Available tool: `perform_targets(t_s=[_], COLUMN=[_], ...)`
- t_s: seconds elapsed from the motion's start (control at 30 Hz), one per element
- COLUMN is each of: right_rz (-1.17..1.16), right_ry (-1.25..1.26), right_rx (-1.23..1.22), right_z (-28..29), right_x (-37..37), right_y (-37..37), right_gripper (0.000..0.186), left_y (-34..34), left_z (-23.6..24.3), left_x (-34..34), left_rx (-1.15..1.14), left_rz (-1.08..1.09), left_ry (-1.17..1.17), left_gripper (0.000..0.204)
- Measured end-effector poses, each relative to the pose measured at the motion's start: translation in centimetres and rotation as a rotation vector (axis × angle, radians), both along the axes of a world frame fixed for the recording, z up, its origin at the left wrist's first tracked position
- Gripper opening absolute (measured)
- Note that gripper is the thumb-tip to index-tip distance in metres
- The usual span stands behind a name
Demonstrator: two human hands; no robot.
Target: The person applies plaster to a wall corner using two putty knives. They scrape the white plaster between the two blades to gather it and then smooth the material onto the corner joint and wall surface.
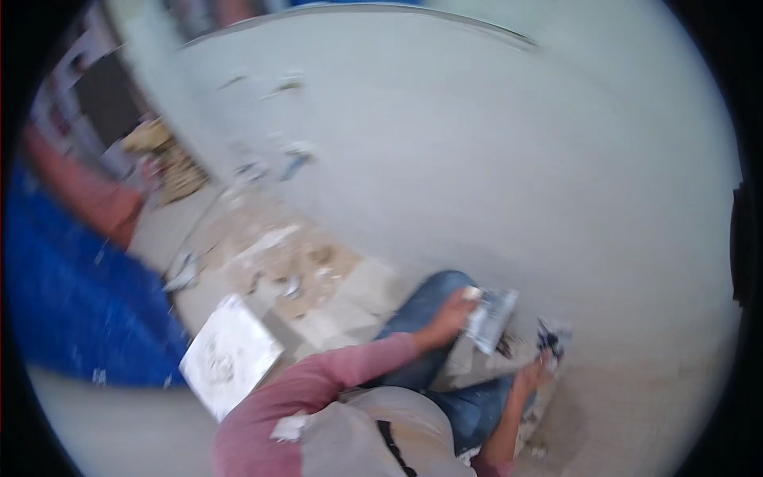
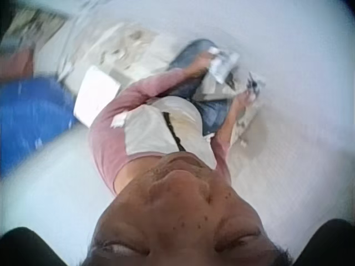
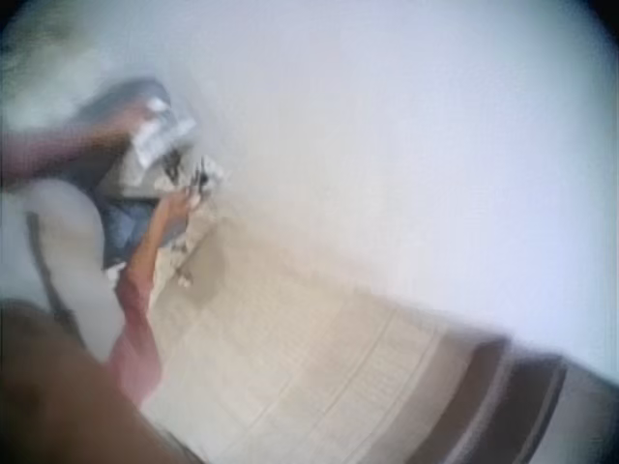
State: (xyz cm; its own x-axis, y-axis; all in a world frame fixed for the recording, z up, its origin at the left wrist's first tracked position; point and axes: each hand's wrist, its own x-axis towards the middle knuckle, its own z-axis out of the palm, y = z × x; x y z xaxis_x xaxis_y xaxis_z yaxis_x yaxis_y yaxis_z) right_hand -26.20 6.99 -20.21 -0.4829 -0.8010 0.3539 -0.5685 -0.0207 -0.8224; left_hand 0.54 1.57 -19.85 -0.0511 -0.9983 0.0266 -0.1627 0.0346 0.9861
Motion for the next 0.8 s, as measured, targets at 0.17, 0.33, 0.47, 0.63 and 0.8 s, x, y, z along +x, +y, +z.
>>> perform_targets(t_s=[0.17, 0.33, 0.47, 0.63, 0.8], right_rz=[0.744, 0.886, 0.876, 0.768, 0.48], right_ry=[0.229, 0.43, 0.49, 0.563, -0.669], right_rx=[-0.463, -0.422, -0.293, -0.061, 0.148], right_z=[8.0, 12.1, 11.4, 8.6, 6.8], right_x=[8.6, 10.6, 9.5, 4.6, 1.5], right_y=[0.2, -0.1, -0.7, -1.9, -3.0], right_gripper=[0.049, 0.048, 0.05, 0.046, 0.047], left_y=[0.7, 1.6, 2.7, 2.9, 2.1], left_z=[4.7, 7.1, 8.5, 10.0, 9.0], left_x=[-2.0, -0.6, 0.6, 2.0, 1.8], left_rx=[0.327, 0.161, 0.217, 0.091, 0.16], left_rz=[0.227, 0.315, 0.329, 0.178, 0.048], left_ry=[0.879, 0.966, 0.977, 1.071, 0.882], left_gripper=[0.021, 0.017, 0.017, 0.019, 0.025])
